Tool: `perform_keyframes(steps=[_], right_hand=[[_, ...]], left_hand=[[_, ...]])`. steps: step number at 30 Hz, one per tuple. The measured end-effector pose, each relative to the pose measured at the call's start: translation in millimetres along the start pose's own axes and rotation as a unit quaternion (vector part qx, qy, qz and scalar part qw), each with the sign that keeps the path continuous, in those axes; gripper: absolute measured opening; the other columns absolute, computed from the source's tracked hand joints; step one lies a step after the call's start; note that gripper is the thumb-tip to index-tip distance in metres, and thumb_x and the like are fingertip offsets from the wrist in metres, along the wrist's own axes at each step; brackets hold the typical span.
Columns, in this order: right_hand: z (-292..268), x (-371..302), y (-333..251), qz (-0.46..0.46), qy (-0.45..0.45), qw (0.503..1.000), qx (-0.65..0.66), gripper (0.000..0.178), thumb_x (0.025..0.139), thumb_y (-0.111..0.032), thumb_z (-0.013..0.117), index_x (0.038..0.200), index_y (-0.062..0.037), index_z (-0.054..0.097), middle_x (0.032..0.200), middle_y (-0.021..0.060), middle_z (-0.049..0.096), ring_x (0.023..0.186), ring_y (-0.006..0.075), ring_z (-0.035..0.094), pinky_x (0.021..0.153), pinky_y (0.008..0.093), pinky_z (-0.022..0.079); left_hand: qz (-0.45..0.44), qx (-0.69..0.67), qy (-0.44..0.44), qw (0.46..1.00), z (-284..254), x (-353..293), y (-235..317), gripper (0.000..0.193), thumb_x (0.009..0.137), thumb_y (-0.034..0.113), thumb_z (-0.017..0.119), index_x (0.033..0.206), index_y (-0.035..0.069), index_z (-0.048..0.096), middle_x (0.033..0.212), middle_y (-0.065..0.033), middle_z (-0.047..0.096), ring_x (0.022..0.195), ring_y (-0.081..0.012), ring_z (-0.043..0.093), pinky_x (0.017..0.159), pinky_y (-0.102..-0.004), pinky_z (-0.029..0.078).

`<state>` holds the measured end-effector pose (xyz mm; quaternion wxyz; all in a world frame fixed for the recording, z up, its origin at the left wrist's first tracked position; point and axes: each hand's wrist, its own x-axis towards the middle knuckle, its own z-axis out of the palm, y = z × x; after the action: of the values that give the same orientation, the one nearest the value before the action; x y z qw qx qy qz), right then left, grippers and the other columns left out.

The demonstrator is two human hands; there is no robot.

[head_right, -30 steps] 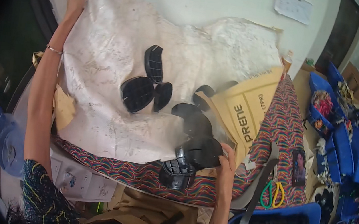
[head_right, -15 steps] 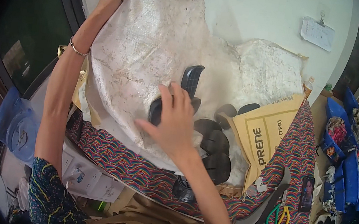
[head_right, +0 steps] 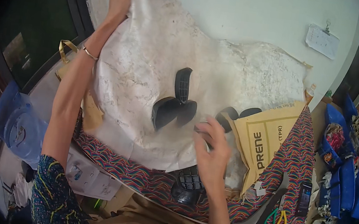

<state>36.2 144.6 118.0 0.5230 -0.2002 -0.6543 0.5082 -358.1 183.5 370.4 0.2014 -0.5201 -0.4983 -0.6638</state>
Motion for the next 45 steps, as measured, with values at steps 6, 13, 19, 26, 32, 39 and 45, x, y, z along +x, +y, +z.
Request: perform_keyframes(steps=[6,13,19,26,32,39,45], right_hand=[[85,40,-27,-0.047,-0.108,0.943,-0.311,0.056,0.087,-0.030,0.074,0.129,-0.0006,0.051,0.086,0.0210,0.069,0.078,0.0382,0.069,0.066,0.0442,0.054],[59,24,6,-0.137,0.022,0.984,-0.112,0.032,0.091,-0.010,0.069,0.120,0.0027,0.066,0.073,0.0234,0.064,0.058,0.0246,0.064,0.056,0.0347,0.049],[17,-19,-13,-0.045,0.067,0.994,-0.073,0.037,0.093,-0.004,0.065,0.129,0.0031,0.063,0.097,0.0212,0.072,0.073,0.0195,0.069,0.067,0.0303,0.054],[-5,-68,-16,0.031,0.167,0.981,0.089,0.037,0.096,0.003,0.059,0.131,0.0101,0.058,0.104,0.0138,0.073,0.071,0.0130,0.068,0.065,0.0243,0.055],[-45,-87,-6,0.118,0.158,0.974,0.110,0.022,0.096,0.002,0.058,0.116,0.0067,0.065,0.087,0.0111,0.071,0.067,0.0162,0.066,0.066,0.0284,0.055],[18,13,-5,-0.210,-0.103,0.928,-0.289,0.047,0.083,0.005,0.057,0.129,-0.0020,0.057,0.124,0.0170,0.059,0.113,0.0336,0.058,0.094,0.0405,0.049],[84,51,20,-0.341,-0.093,0.904,-0.240,0.040,0.081,0.000,0.058,0.121,-0.0014,0.056,0.120,0.0144,0.056,0.110,0.0321,0.057,0.096,0.0430,0.048]], left_hand=[[-0.005,-0.037,-0.052,0.998,16,12,27,0.022,0.094,0.021,0.068,0.086,0.001,0.073,0.075,0.0018,0.064,0.064,-0.0082,0.054,0.058,-0.0260,0.043],[-0.035,0.127,-0.039,0.990,-35,-2,8,0.038,0.094,0.034,0.069,0.097,-0.003,0.076,0.088,-0.0068,0.074,0.082,-0.0091,0.063,0.077,-0.0243,0.049],[-0.030,0.124,-0.002,0.992,9,-31,-36,0.047,0.093,0.042,0.068,0.086,-0.004,0.074,0.081,-0.0077,0.073,0.079,-0.0119,0.062,0.076,-0.0291,0.049],[-0.002,0.129,0.030,0.991,34,-26,-46,0.046,0.092,0.041,0.070,0.085,-0.004,0.074,0.075,-0.0063,0.070,0.076,-0.0118,0.061,0.073,-0.0312,0.049],[0.020,-0.007,-0.051,0.998,20,22,-16,0.037,0.097,0.035,0.066,0.108,0.001,0.075,0.090,-0.0033,0.073,0.086,-0.0101,0.065,0.077,-0.0264,0.051],[0.013,-0.076,-0.059,0.995,40,15,11,0.022,0.094,0.022,0.069,0.091,0.001,0.075,0.079,0.0023,0.066,0.069,-0.0076,0.057,0.063,-0.0243,0.046],[-0.002,-0.064,-0.042,0.997,24,23,37,0.024,0.094,0.024,0.068,0.094,0.001,0.075,0.083,-0.0027,0.070,0.074,-0.0107,0.060,0.069,-0.0261,0.049]])
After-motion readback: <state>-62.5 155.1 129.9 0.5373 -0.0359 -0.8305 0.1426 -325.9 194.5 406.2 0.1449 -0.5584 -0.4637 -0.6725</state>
